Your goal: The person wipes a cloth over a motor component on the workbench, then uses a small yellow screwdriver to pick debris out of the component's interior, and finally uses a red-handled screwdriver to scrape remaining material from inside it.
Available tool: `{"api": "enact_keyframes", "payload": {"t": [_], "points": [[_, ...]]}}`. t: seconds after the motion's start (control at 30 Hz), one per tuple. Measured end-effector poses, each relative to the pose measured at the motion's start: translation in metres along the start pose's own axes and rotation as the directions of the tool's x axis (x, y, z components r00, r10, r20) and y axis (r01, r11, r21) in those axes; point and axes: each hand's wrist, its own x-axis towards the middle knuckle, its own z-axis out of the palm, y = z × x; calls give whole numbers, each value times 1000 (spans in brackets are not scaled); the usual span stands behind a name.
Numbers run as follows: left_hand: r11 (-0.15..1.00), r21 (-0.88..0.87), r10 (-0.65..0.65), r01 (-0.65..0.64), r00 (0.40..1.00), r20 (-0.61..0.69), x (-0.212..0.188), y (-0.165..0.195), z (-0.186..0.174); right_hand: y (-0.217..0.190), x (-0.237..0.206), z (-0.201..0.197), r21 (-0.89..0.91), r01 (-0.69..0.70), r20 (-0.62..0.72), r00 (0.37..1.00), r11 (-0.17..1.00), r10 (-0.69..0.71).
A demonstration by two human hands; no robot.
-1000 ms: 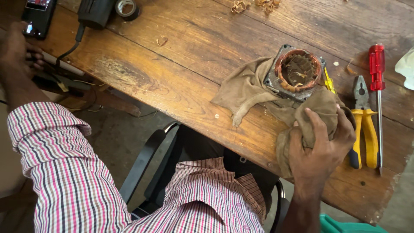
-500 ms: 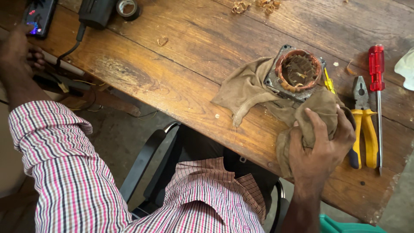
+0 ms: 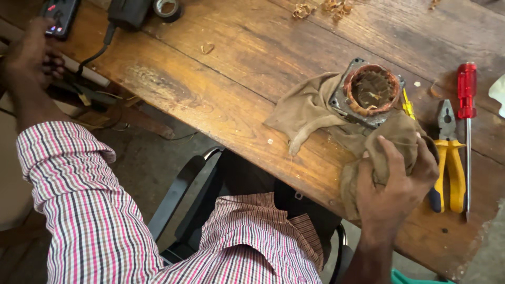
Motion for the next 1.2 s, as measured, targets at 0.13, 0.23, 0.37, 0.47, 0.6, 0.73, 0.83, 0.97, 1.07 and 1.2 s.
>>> {"api": "enact_keyframes", "payload": {"t": [0.13, 0.23, 0.37, 0.47, 0.6, 0.73, 0.83, 0.97, 1.07, 1.2], "points": [[989, 106, 102, -103, 995, 9, -5, -3, -1, 1, -3, 1, 4, 4, 2, 1000, 1000, -4], [994, 95, 52, -55, 998, 33, -1, -2, -2, 2, -3, 1, 12, 4, 2, 1000, 1000, -4], [999, 32, 29, -29, 1000, -6, 5, 0, -5, 4, -3, 1, 19, -1, 11, 1000, 1000, 1], [996, 68, 61, -56, 995, -80, 8, 2, 0, 3, -3, 1, 16, -6, 11, 1000, 1000, 6], [986, 71, 162, -153, 975, -150, 1, 7, 7, -2, 0, -1, 17, -6, 10, 1000, 1000, 6], [979, 160, 157, -129, 972, -174, -14, 10, 7, -9, 5, -3, 26, 1, -2, 1000, 1000, -1], [986, 134, 113, -97, 986, -120, -22, 11, 3, -13, 8, -4, 13, 12, -13, 1000, 1000, -12], [995, 89, 56, -51, 997, -54, -17, 9, -1, -13, 7, -3, 0, 11, -8, 1000, 1000, -11], [971, 166, 182, -171, 982, -56, -11, 2, 0, -10, 4, -1, 5, 3, -4, 1000, 1000, -3], [951, 209, 252, -227, 963, -98, -11, -1, 1, -8, 4, 0, -19, -9, 10, 1000, 1000, 9]]}}
